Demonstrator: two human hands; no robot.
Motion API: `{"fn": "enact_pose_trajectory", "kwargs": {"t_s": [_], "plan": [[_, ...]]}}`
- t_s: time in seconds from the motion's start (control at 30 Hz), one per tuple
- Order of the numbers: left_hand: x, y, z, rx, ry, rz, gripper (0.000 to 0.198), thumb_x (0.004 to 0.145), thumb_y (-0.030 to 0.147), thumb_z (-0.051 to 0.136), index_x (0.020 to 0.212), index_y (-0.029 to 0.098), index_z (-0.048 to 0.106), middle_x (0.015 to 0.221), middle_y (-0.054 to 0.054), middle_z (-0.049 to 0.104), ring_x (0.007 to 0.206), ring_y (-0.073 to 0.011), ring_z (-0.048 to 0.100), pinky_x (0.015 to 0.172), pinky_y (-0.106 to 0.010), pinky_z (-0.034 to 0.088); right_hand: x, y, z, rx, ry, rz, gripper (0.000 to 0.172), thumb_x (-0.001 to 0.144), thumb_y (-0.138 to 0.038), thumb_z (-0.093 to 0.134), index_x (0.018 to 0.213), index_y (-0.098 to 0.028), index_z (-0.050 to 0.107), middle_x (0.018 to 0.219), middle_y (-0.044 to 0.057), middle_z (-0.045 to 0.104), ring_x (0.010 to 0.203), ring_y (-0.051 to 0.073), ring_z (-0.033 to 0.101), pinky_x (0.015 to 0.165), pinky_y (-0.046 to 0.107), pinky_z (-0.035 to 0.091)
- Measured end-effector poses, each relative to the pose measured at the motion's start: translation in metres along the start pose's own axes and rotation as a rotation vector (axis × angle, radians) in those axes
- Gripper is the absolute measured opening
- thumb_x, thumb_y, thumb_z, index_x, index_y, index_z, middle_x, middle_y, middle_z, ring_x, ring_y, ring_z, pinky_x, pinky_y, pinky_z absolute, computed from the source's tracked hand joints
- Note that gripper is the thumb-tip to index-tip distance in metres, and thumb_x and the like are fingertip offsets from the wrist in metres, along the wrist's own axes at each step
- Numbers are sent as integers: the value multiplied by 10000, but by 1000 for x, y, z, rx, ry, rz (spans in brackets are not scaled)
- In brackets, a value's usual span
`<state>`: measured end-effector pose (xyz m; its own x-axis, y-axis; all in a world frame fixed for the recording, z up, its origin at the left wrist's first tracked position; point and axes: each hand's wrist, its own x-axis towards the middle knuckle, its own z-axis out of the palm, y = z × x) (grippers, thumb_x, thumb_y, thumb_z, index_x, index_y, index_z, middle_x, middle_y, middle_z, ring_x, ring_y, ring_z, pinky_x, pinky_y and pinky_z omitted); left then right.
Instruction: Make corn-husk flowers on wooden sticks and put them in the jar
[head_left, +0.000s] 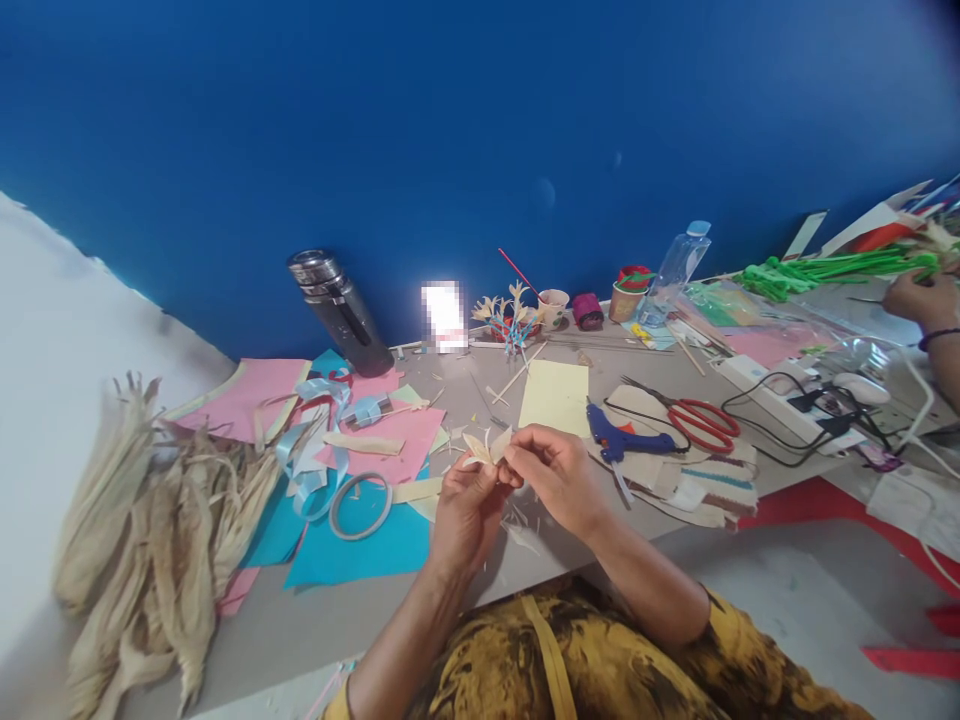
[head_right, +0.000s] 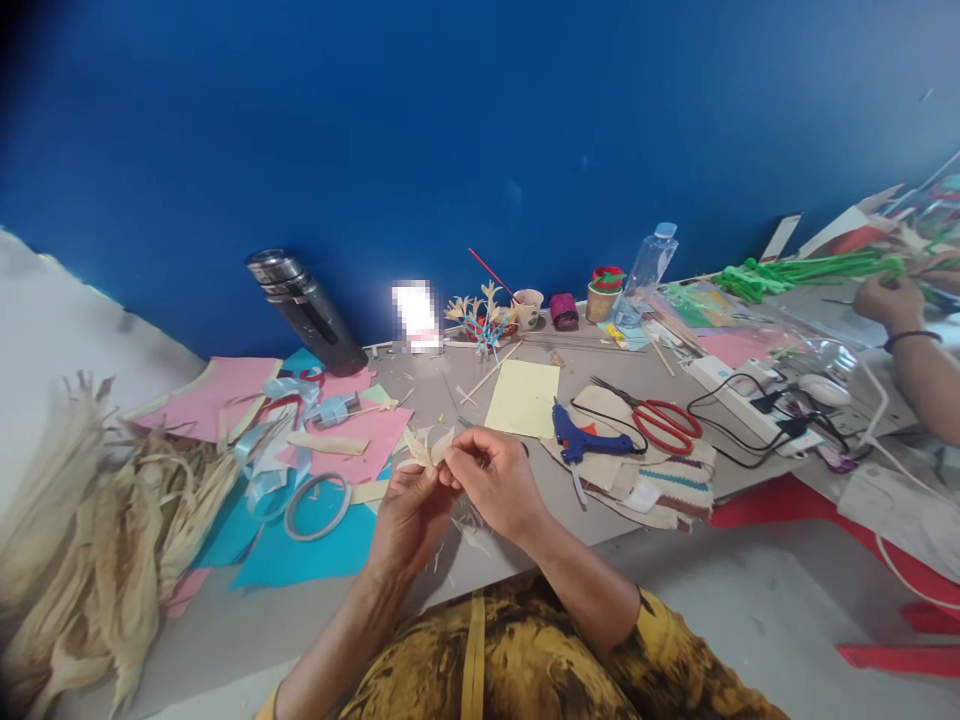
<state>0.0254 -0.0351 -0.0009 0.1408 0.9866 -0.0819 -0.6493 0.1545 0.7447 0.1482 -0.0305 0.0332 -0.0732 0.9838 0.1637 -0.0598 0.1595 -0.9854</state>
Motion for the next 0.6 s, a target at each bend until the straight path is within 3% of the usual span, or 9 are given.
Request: {"fn": "enact_pose_trajectory", "kwargs": {"t_s": [0.1, 0.2, 0.33, 0.47, 0.6], "plan": [[1, 0, 1, 5, 5, -11, 253, 684, 297, 838, 657, 183, 613, 635, 14, 611, 654, -134, 587, 719, -293, 487, 0, -3, -6, 14, -61, 26, 200, 849, -259, 570, 668, -181, 603, 610, 5, 647, 587, 130, 591, 594, 244, 484], [3, -1, 1, 22, 1, -14, 230, 716, 291, 817, 661, 181, 622, 622, 13, 600, 650, -134, 583, 713, -295, 480, 0, -2, -25, -126, -58, -6, 193, 862, -287, 577, 721, -173, 641, 638, 2, 644, 596, 131, 578, 577, 239, 449], [5, -1, -2, 24, 18, -39, 231, 748, 271, 796, 646, 176, 612, 625, 9, 595, 645, -127, 572, 691, -285, 472, -1, 9, -83, -524, 138, -62, 191, 865, -293, 581, 756, -169, 676, 654, 6, 640, 592, 139, 550, 560, 248, 394], [9, 2, -5, 63, 62, -51, 253, 715, 287, 824, 643, 175, 610, 620, 14, 586, 640, -124, 566, 686, -283, 486, -13, 24, -153, -972, 245, 57, 169, 864, -251, 571, 821, -202, 726, 714, 21, 693, 631, 172, 597, 586, 275, 374], [13, 4, -6, 98, 78, -60, 256, 706, 293, 832, 649, 177, 611, 634, 16, 587, 653, -125, 565, 681, -277, 497, -28, 33, -187, -1270, 294, 119, 198, 868, -236, 593, 1018, -196, 715, 989, 88, 713, 813, 220, 635, 661, 302, 404]]}}
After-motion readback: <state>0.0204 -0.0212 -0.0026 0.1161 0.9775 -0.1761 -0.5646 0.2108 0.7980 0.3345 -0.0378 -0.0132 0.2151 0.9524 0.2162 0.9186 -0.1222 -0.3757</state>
